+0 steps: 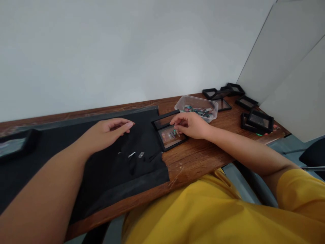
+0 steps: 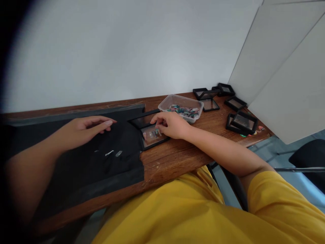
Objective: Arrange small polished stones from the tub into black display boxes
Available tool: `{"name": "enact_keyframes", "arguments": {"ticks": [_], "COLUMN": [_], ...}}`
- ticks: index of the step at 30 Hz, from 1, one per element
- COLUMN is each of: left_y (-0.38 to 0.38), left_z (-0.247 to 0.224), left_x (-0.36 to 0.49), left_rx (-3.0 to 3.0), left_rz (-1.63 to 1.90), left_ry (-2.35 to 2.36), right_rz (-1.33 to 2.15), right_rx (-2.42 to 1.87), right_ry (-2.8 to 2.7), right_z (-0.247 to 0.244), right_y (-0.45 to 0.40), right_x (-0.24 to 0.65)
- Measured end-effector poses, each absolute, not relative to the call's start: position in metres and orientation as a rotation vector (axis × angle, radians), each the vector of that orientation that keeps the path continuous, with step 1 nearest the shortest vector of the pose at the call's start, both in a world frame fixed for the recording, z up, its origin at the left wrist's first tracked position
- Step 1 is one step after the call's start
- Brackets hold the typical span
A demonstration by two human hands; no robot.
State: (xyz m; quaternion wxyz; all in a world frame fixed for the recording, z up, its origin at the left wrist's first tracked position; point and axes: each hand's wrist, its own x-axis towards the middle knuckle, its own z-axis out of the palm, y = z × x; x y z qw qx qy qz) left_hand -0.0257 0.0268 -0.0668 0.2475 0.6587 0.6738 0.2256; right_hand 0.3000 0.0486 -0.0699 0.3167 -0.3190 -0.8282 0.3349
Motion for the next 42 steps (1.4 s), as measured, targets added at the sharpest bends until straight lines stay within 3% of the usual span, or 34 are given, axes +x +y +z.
{"name": "enact_keyframes", "arguments": {"ticks": [22, 42], "left_y": [0.024, 0.026], "left_z": [-0.065, -0.065], "left_x": [-0.026, -0.024], "left_rx": [1.841, 1.883], "left_rz": [0.536, 0.472], "left_ry": [1.800, 1.798], "right_rz": [0.883, 0.628], "right_rx": [-0.795, -0.778], "right_ry": [-2.316, -2.577], "right_z": [-0.056, -0.052], "right_y": [0.045, 0.045], "right_x": [0.307, 0.312]}}
